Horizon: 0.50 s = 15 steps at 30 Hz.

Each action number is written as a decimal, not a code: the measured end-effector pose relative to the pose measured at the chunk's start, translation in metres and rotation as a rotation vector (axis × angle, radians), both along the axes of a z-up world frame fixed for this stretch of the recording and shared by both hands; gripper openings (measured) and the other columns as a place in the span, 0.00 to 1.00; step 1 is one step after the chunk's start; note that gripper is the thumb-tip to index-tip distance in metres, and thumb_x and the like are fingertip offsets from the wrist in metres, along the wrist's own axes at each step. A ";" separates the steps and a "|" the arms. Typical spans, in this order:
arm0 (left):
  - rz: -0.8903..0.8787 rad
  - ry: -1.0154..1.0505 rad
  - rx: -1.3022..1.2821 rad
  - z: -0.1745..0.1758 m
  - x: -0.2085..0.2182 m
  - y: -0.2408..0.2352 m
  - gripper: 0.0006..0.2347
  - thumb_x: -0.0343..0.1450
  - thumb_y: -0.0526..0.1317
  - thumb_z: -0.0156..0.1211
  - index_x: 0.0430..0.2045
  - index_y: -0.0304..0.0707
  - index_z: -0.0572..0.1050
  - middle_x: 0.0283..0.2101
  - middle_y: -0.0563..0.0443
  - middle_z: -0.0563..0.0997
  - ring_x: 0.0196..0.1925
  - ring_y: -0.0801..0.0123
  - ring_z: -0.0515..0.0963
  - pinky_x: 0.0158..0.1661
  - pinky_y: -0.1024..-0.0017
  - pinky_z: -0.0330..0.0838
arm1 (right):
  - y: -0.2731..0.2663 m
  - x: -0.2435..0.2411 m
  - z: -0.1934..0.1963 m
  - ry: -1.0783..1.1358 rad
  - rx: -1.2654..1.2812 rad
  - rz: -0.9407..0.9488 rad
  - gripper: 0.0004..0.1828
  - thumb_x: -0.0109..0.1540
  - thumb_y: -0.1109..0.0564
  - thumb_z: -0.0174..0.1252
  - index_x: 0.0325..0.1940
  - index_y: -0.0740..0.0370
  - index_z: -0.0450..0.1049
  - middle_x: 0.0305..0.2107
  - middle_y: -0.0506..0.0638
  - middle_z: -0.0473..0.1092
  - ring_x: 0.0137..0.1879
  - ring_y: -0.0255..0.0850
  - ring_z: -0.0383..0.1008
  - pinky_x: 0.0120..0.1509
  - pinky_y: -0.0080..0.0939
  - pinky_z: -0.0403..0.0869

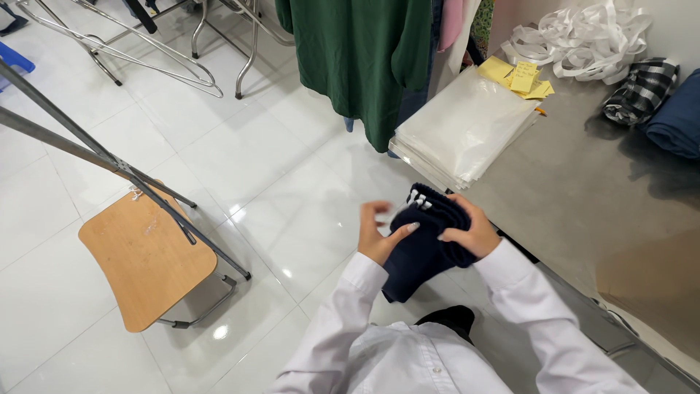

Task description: The person folds a pair of dark blue track pants and a pink top on a metal table. They then place each item onto a green hanger and hang them on a nearby clothing rack. The person also handles clear plastic bags and stacks them on the table.

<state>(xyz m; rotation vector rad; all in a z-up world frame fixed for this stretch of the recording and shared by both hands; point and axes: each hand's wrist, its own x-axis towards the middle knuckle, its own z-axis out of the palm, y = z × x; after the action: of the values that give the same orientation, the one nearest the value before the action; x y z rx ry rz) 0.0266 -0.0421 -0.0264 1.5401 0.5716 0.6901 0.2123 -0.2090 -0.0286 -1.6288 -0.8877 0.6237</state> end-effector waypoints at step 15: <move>0.305 0.144 -0.325 0.017 0.021 0.025 0.24 0.58 0.51 0.81 0.34 0.43 0.68 0.34 0.50 0.77 0.38 0.63 0.76 0.41 0.67 0.71 | 0.026 -0.047 0.063 -0.380 0.011 -0.078 0.39 0.60 0.58 0.65 0.69 0.74 0.55 0.59 0.77 0.59 0.67 0.76 0.58 0.66 0.74 0.61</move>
<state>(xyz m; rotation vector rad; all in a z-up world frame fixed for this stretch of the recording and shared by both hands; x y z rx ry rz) 0.0476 -0.0173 -0.0097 1.2150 0.9914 0.6791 0.1655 -0.1831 0.0343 -1.7945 -1.0911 0.2563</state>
